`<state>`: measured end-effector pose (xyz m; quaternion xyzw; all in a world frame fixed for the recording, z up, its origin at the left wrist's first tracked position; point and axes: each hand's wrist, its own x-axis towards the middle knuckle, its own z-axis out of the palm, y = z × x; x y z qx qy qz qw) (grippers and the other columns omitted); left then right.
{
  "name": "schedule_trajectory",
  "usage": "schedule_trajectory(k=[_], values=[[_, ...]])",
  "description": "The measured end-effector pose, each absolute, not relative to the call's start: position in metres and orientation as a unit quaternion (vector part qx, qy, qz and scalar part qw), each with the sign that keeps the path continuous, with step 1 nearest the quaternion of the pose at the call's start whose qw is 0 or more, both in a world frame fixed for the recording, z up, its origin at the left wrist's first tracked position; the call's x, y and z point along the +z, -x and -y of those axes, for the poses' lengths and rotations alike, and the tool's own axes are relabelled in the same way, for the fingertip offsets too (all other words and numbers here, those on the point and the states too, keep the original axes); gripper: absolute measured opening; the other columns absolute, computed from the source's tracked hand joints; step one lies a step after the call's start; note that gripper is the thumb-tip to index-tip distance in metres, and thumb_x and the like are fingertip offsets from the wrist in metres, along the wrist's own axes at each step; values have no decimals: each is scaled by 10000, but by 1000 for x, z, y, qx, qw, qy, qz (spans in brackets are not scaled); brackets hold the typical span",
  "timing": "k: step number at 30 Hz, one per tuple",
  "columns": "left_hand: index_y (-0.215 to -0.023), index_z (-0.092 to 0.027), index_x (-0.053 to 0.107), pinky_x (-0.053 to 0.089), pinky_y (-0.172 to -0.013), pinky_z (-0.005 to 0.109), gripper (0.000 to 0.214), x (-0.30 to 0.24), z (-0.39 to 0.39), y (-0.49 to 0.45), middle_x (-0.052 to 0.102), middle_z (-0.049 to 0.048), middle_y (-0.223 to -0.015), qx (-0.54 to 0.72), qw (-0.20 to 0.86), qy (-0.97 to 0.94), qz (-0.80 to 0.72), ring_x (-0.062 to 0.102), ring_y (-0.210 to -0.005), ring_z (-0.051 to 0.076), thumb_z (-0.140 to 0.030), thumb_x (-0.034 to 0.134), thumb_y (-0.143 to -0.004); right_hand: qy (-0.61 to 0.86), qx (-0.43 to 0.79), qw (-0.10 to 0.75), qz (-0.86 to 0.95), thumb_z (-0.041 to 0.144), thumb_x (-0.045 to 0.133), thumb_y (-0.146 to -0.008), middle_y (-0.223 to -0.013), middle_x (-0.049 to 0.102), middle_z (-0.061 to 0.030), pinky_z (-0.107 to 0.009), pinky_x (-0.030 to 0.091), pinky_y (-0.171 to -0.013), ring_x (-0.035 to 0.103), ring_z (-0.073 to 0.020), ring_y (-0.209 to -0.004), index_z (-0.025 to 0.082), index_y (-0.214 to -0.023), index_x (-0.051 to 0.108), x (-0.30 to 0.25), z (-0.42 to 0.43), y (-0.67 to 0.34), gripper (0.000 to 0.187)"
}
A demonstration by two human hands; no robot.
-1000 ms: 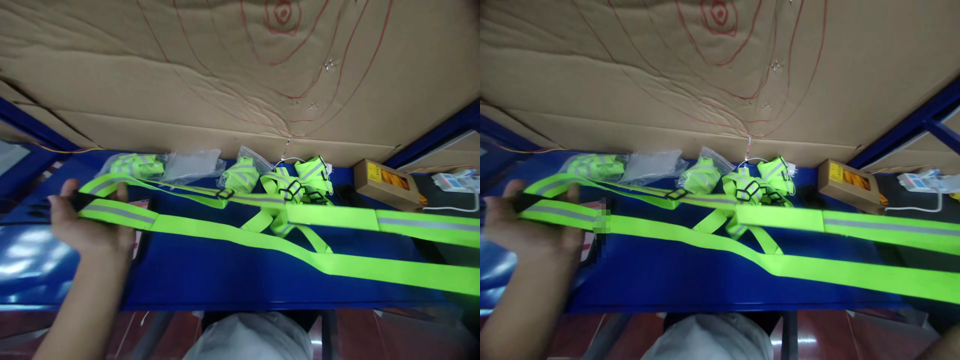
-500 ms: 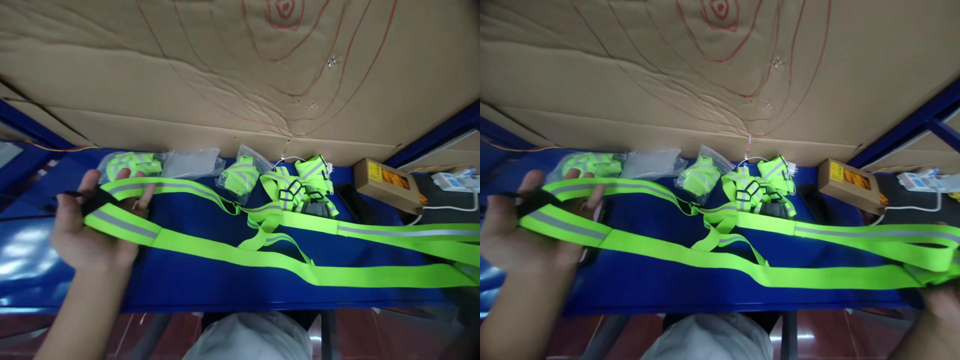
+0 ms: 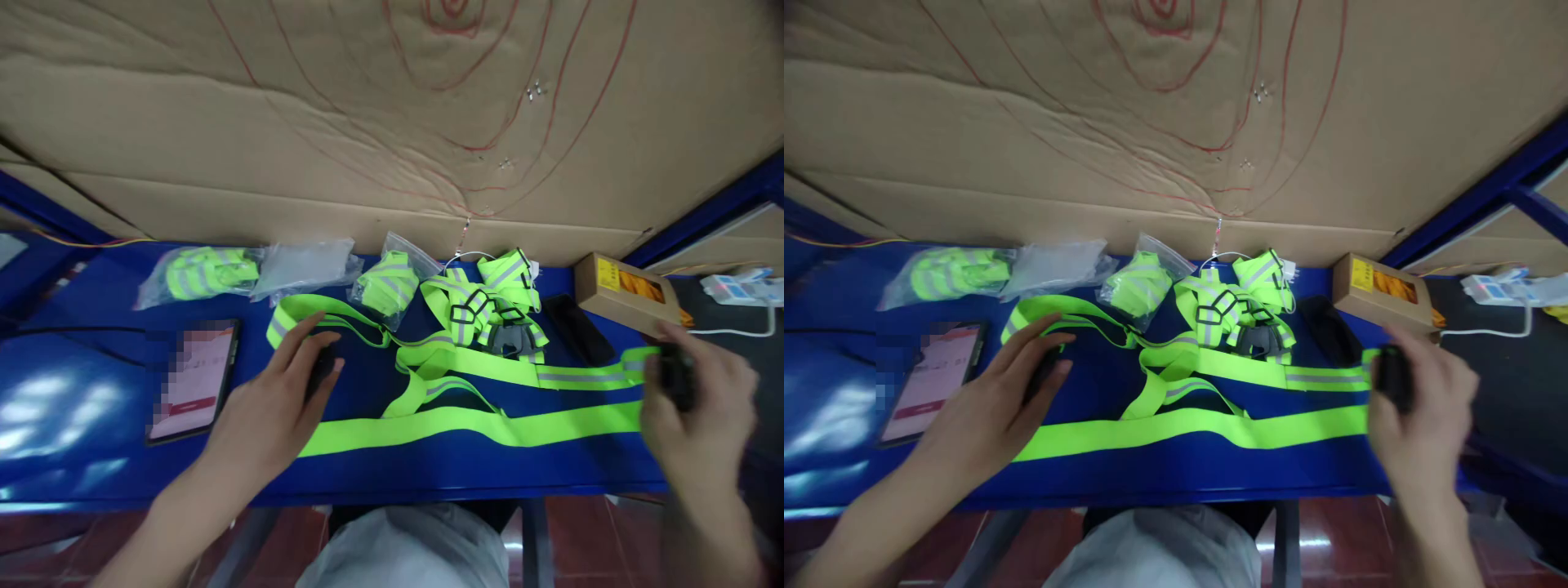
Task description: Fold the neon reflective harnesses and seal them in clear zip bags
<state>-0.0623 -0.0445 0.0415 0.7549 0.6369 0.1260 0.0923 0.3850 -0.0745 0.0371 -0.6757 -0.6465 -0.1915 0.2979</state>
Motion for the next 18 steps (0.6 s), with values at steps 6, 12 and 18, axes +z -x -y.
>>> schedule_trajectory(k=[6, 12, 18], values=[[-1362, -229, 473, 639, -757, 311, 490, 47, 38, -4, 558, 108, -1457, 127, 78, -831, -535, 704, -1187, 258, -104, 516, -889, 498, -112, 220, 831, 13, 582, -748, -1219, 570, -155, -473, 444, -883, 557, -339, -1105, 235, -1556, 436, 35, 58, -272, 850], [-1432, -130, 483, 593, -606, 300, 501, 28, 24, -45, 603, 156, -1395, 50, -12, -861, -506, 760, -848, 219, -58, 413, -941, 465, -108, 214, 852, -58, 556, -670, -1227, 564, -172, -439, 426, -907, 493, -334, -1149, 121, -1507, 497, 19, 44, -232, 858], [-1422, -116, 533, 611, -694, 316, 540, 7, 12, -33, 609, 171, -1409, 68, -82, -855, -508, 751, -804, 199, -3, 383, -917, 503, -90, 226, 830, -54, 557, -701, -1237, 534, -158, -438, 426, -860, 500, -335, -1119, 189, -1530, 468, 6, 26, -244, 868]])
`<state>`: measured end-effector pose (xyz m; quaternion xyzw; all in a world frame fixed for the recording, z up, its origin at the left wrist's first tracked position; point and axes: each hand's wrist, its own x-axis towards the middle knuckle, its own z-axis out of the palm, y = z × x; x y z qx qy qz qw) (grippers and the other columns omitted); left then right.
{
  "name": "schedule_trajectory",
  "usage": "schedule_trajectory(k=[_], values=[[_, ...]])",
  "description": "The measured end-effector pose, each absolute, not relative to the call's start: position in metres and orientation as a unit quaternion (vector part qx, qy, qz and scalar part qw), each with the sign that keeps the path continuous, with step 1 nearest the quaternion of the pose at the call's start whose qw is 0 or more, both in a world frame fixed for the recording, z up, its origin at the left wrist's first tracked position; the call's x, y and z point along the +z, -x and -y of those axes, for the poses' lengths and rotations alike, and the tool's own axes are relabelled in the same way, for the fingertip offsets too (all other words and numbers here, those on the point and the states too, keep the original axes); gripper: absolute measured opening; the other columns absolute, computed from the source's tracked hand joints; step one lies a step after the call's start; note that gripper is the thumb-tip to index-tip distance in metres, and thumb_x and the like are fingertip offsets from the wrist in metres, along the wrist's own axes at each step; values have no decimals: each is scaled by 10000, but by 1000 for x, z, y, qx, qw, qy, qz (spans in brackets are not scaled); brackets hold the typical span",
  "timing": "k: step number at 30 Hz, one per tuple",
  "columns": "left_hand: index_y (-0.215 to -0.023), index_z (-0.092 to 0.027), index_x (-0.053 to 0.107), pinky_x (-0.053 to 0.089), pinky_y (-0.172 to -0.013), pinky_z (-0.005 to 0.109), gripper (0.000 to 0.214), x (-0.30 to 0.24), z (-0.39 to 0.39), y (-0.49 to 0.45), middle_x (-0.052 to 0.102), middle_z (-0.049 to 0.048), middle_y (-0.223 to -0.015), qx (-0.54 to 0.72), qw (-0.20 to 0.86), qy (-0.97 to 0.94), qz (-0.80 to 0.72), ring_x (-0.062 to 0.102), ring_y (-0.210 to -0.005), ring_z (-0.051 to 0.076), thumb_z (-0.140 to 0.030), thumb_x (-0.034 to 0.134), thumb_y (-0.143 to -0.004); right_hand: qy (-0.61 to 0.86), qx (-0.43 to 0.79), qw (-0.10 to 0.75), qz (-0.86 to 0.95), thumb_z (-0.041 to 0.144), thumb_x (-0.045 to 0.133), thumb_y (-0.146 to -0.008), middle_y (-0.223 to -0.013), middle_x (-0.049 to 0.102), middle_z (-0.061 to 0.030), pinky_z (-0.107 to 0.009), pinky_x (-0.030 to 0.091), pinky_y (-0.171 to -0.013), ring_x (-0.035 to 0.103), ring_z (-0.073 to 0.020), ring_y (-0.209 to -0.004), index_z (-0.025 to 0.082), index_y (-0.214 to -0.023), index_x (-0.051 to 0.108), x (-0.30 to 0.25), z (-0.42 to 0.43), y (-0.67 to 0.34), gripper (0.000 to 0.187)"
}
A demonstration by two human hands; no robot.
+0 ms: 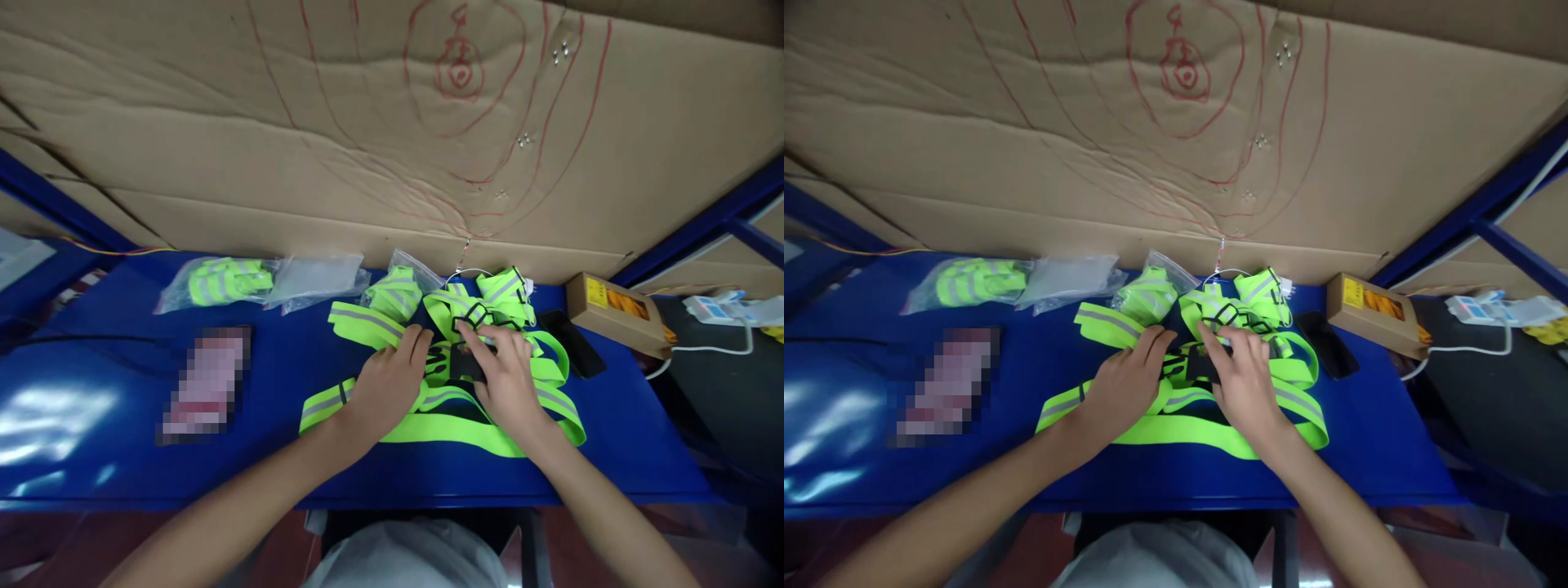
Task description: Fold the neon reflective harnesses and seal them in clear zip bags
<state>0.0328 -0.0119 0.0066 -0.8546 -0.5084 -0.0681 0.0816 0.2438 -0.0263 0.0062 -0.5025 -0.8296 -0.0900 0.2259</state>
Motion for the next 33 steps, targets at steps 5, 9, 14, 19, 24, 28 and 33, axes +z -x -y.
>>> schedule_trajectory(k=[5, 9, 14, 19, 24, 28, 33], values=[[-1447, -100, 527, 609, -834, 377, 555, 1, 16, -30, 616, 191, -1390, -101, 72, 865, 486, 758, -952, 258, -3, 401, -915, 508, -38, 210, 835, -59, 544, -694, -1244, 512, -149, -450, 443, -871, 500, -345, -1127, 251, -1614, 324, -7, 30, -235, 996], [-1479, -105, 501, 607, -850, 373, 565, -2, 19, -30, 611, 196, -1412, -104, 64, 872, 473, 748, -1051, 274, -7, 367, -939, 512, -32, 223, 829, -54, 532, -730, -1254, 488, -141, -458, 445, -889, 496, -337, -1110, 295, -1640, 258, -10, 32, -237, 1012], [-1531, -114, 412, 606, -860, 362, 588, -5, 22, -31, 610, 180, -1434, -106, 62, 889, 442, 727, -1137, 273, -10, 344, -956, 493, -45, 221, 840, -66, 493, -743, -1254, 488, -136, -446, 440, -879, 496, -338, -1129, 310, -1651, 230, -8, 30, -243, 1017], [-1561, -134, 311, 615, -889, 394, 640, -8, 26, -36, 608, 184, -1406, -163, 25, 879, 447, 729, -1124, 279, 13, 356, -940, 501, -30, 224, 836, -63, 484, -720, -1234, 518, -149, -467, 462, -893, 503, -341, -1116, 259, -1684, 80, -10, 38, -230, 1093], [-1493, -205, 379, 610, -961, 446, 592, -3, 25, -34, 552, 182, -1426, -218, -86, 880, 414, 653, -1268, 311, -88, 551, -938, 492, 18, 250, 834, -17, 499, -746, -1238, 566, -161, -510, 485, -913, 534, -344, -1085, 214, -1676, 36, -10, 40, -226, 1065], [-1538, -259, 387, 625, -912, 483, 763, 24, 27, -15, 425, 202, -1596, -192, -89, 899, 383, 659, -1259, 369, -520, 729, -908, 506, 30, 310, 805, 52, 555, -757, -1262, 606, -146, -548, 494, -932, 577, -361, -1121, 234, -1633, 204, -2, 34, -241, 962], [-1228, -238, 652, 600, -803, 279, 367, 62, 29, 11, 750, 77, -1186, -367, -3, 827, 426, 764, -963, 200, -508, 654, -978, 483, 124, 434, 750, 126, 642, -804, -1244, 634, -111, -472, 553, -959, 670, -306, -1126, 263, -1533, 370, 18, 33, -255, 790]])
